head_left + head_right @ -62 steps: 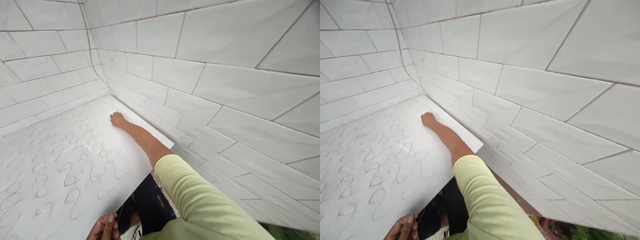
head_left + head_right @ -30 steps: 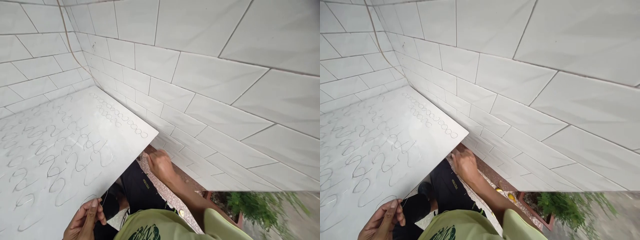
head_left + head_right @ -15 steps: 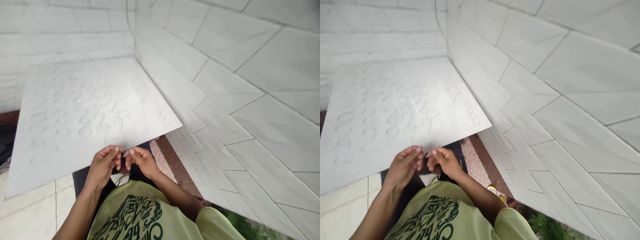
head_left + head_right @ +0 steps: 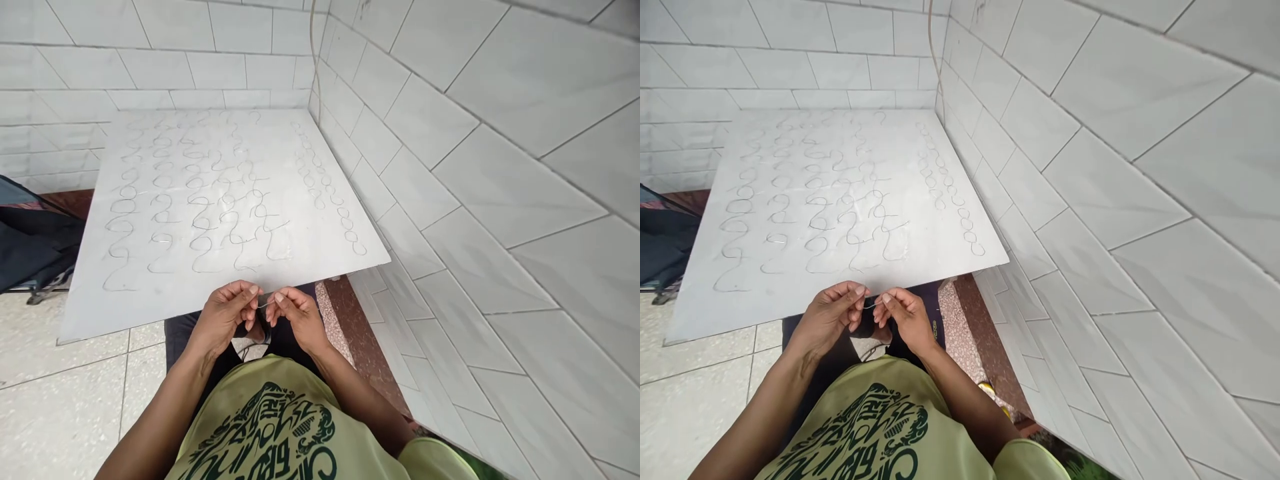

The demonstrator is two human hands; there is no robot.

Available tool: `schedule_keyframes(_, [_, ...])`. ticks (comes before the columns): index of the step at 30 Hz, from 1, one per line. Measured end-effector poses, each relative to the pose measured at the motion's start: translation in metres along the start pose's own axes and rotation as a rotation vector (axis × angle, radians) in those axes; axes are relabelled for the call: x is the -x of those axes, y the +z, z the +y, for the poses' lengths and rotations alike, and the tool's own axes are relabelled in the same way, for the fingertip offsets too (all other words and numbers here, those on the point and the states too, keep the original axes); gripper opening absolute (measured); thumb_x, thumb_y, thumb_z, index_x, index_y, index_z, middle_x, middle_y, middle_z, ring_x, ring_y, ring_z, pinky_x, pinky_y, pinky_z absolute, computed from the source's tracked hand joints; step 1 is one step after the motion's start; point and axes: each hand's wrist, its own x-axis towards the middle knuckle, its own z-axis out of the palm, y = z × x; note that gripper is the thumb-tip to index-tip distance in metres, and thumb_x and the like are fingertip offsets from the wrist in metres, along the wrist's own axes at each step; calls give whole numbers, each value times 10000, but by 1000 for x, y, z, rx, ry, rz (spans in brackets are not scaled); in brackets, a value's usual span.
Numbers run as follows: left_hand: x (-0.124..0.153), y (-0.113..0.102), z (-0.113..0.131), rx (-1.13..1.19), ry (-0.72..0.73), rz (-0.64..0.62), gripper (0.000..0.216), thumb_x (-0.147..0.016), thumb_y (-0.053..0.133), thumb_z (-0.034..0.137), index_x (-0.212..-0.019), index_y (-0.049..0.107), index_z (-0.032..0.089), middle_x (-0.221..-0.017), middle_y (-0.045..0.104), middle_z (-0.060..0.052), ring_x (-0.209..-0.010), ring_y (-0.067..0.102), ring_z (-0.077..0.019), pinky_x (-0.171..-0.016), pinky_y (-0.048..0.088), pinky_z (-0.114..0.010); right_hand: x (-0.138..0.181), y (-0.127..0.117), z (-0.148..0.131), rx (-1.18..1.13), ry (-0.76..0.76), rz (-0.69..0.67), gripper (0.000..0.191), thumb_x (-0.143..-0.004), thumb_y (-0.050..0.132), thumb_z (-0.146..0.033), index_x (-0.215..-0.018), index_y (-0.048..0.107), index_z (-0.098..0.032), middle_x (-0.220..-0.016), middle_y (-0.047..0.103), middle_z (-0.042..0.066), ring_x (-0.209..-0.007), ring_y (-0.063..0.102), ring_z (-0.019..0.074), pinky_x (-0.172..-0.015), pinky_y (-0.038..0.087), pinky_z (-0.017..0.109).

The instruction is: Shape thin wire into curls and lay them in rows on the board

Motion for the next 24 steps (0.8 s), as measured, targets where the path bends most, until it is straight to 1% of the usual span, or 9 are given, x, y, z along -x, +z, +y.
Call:
schedule_keyframes(5, [-3, -8, -2, -40, -66, -34, 366, -778, 848, 472, -893, 755, 138, -668, 596, 11, -474, 472, -63, -404, 378, -193, 1, -2, 1, 30, -51, -75, 297, -981, 646, -455, -884, 728, -187, -713, 693, 25, -585, 603, 140, -589, 502, 279])
schedule_keyframes(8, [-1, -8, -1, -74, -28, -23, 382, -807, 822, 485, -973, 766, 145, -768, 652, -24, -557, 533, -84, -446, 412, -196, 0, 1, 4, -30, -60, -32, 282, -985, 647, -437, -907, 737, -181, -724, 696, 28, -593, 605, 137, -569, 499, 265])
schedule_keyframes(11, [1, -7, 1, -100, 82, 26, 392, -852, 787, 475, -1082, 764, 158, -930, 714, -71, -713, 623, -125, -584, 511, -227, 1, 4, 5, -84, -58, 27, 271, -981, 656, -430, -920, 741, -180, -735, 696, 31, -589, 605, 136, -552, 499, 262])
schedule_keyframes(14, [-1, -3, 4, -49, 194, 88, 413, -912, 715, 494, -1128, 758, 145, -1013, 747, -111, -873, 682, -176, -745, 561, -275, 1, 4, 3, -96, -59, 51, 268, -977, 663, -426, -907, 739, -179, -719, 687, 24, -572, 600, 131, -542, 492, 257])
schedule_keyframes(16, [-4, 0, 6, 13, 228, 101, 436, -940, 669, 513, -1129, 755, 130, -1056, 763, -137, -937, 704, -205, -809, 571, -310, 2, 2, 2, -83, -56, 46, 271, -975, 664, -427, -895, 734, -178, -706, 681, 16, -557, 593, 123, -541, 488, 251])
schedule_keyframes(18, [-7, 3, 7, 66, 227, 82, 437, -944, 665, 509, -1133, 749, 124, -1108, 770, -156, -990, 723, -235, -884, 576, -360, 3, 1, 1, -62, -44, 25, 275, -974, 665, -432, -883, 728, -180, -697, 679, 8, -540, 585, 114, -539, 483, 245])
schedule_keyframes(21, [-12, 5, 9, 87, 171, 46, 423, -921, 702, 490, -1099, 756, 110, -1082, 784, -172, -1009, 742, -269, -916, 580, -402, 4, 1, -1, -28, -19, -13, 289, -973, 660, -446, -865, 713, -183, -689, 685, 5, -527, 587, 113, -534, 487, 244])
schedule_keyframes(24, [-16, 2, 12, 28, 137, 30, 401, -891, 740, 479, -1031, 773, 104, -994, 796, -162, -911, 757, -254, -870, 591, -386, 5, 1, -1, 9, -15, -45, 291, -971, 658, -453, -867, 706, -185, -679, 686, 4, -526, 590, 117, -530, 492, 246])
